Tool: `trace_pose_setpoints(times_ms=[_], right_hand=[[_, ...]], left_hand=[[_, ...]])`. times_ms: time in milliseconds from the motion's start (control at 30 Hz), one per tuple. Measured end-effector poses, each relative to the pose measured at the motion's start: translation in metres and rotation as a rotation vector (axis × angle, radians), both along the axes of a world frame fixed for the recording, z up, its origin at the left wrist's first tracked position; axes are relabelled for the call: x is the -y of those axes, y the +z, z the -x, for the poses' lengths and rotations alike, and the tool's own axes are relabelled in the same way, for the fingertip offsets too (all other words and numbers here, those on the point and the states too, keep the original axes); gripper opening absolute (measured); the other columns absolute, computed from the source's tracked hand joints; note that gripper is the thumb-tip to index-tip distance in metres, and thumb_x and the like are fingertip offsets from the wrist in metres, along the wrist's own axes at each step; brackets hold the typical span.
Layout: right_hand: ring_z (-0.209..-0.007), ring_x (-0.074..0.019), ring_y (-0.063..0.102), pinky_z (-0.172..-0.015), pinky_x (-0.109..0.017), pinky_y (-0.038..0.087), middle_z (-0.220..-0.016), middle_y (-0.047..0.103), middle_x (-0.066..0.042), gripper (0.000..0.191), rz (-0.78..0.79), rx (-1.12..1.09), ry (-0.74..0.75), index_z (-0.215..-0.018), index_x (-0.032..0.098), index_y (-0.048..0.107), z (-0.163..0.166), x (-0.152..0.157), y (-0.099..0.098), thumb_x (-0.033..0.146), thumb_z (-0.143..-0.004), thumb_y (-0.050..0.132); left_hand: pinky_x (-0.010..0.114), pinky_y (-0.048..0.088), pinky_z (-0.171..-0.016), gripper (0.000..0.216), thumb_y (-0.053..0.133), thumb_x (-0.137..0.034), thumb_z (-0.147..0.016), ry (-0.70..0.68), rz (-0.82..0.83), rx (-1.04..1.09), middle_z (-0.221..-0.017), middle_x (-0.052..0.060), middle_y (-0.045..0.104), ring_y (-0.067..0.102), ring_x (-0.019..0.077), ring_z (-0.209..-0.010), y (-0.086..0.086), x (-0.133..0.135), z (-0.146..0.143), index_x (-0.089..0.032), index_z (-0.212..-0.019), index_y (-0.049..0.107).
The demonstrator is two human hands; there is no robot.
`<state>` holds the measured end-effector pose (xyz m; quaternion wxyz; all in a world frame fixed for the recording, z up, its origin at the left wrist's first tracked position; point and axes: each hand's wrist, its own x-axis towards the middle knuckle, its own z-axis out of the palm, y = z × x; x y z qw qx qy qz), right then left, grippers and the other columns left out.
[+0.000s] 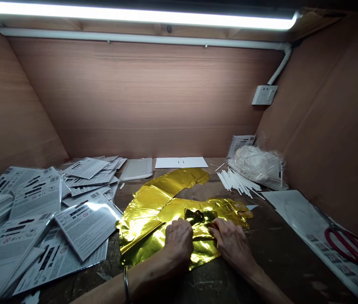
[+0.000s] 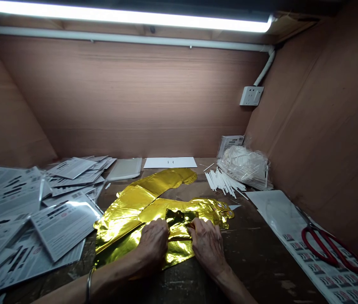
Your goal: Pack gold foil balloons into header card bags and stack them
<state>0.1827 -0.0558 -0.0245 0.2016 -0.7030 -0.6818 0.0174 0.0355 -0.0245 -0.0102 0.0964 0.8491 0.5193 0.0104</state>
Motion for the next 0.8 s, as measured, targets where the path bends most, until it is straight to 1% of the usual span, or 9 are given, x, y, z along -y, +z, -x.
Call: trace_pose_setpoints(times_ms=[67,133,233,300,367,467,567,667,800], right_hand=[[-0.071,-0.0195,0.049,-0.062,-0.031,0.03,-0.069,0.057,-0.001,0.014,-0.002,0.032,-0.029,-0.068,0.022,0.049,-0.001,0.002,0.0,0.023,-0.078,0.039],[-0.069,-0.0195,0.048,-0.061,-0.031,0.031,-0.068,0.056,-0.003,0.014,-0.024,0.094,-0.044,-0.066,0.021,0.049,-0.001,0.005,-0.001,0.022,-0.077,0.04],[-0.066,-0.0194,0.046,-0.061,-0.031,0.031,-0.067,0.053,-0.004,0.012,-0.089,0.169,-0.019,-0.065,0.02,0.049,-0.001,0.009,-0.006,0.017,-0.075,0.042],[-0.065,-0.0191,0.046,-0.062,-0.032,0.032,-0.065,0.052,-0.004,0.013,-0.12,0.159,0.005,-0.064,0.02,0.047,-0.002,0.01,-0.011,0.014,-0.075,0.042],[-0.064,-0.0185,0.046,-0.066,-0.033,0.032,-0.063,0.05,-0.003,0.015,-0.148,0.117,0.027,-0.064,0.02,0.045,-0.003,0.011,-0.015,0.013,-0.076,0.041],[-0.063,-0.0171,0.046,-0.07,-0.033,0.032,-0.061,0.049,-0.001,0.016,-0.185,0.062,0.057,-0.063,0.02,0.044,-0.004,0.011,-0.017,0.013,-0.076,0.041],[-0.063,-0.0165,0.046,-0.068,-0.032,0.032,-0.062,0.05,0.0,0.016,-0.174,0.063,0.048,-0.062,0.02,0.045,-0.005,0.013,-0.014,0.014,-0.077,0.042],[-0.065,-0.0192,0.046,-0.065,-0.033,0.031,-0.066,0.052,-0.003,0.015,-0.129,0.16,-0.048,-0.063,0.02,0.048,-0.004,0.017,-0.008,0.017,-0.077,0.042],[-0.066,-0.0229,0.046,-0.062,-0.035,0.029,-0.066,0.053,-0.006,0.014,-0.076,0.267,-0.17,-0.065,0.018,0.049,-0.002,0.023,-0.005,0.016,-0.076,0.041]], left_hand=[[0.036,0.035,-0.065,0.027,0.039,-0.007,-0.063,-0.01,-0.007,0.001,-0.085,0.015,0.054,0.049,0.0276,-0.079,-0.002,0.0,-0.001,-0.008,-0.085,0.054],[0.035,0.034,-0.063,0.024,0.038,-0.009,-0.066,0.01,-0.025,0.012,-0.081,0.014,0.054,0.05,0.0272,-0.077,-0.003,-0.002,0.0,-0.009,-0.083,0.055],[0.031,0.033,-0.058,0.021,0.038,-0.022,-0.073,0.041,-0.017,0.111,-0.074,0.01,0.055,0.052,0.0237,-0.07,-0.003,-0.008,0.005,-0.012,-0.079,0.055],[0.026,0.031,-0.056,0.02,0.044,-0.031,-0.07,0.012,0.016,0.205,-0.073,0.005,0.056,0.052,0.02,-0.069,-0.002,-0.013,0.01,-0.016,-0.077,0.055],[0.023,0.029,-0.054,0.017,0.05,-0.032,-0.066,-0.053,0.035,0.244,-0.073,0.002,0.056,0.051,0.0177,-0.069,-0.002,-0.017,0.014,-0.019,-0.074,0.057],[0.023,0.029,-0.054,0.017,0.047,-0.031,-0.069,-0.126,0.022,0.196,-0.072,0.003,0.057,0.052,0.0174,-0.069,-0.001,-0.02,0.014,-0.018,-0.068,0.059],[0.025,0.029,-0.053,0.022,0.044,-0.029,-0.071,-0.109,0.024,0.092,-0.068,0.005,0.059,0.053,0.0182,-0.067,-0.002,-0.02,0.007,-0.016,-0.063,0.06],[0.026,0.029,-0.052,0.025,0.042,-0.028,-0.071,-0.091,-0.004,-0.009,-0.065,0.009,0.059,0.053,0.0201,-0.066,-0.004,-0.018,-0.001,-0.013,-0.062,0.06],[0.028,0.03,-0.051,0.03,0.037,-0.027,-0.074,-0.102,-0.054,-0.055,-0.062,0.01,0.058,0.053,0.0219,-0.064,-0.005,-0.017,-0.008,-0.013,-0.059,0.059]])
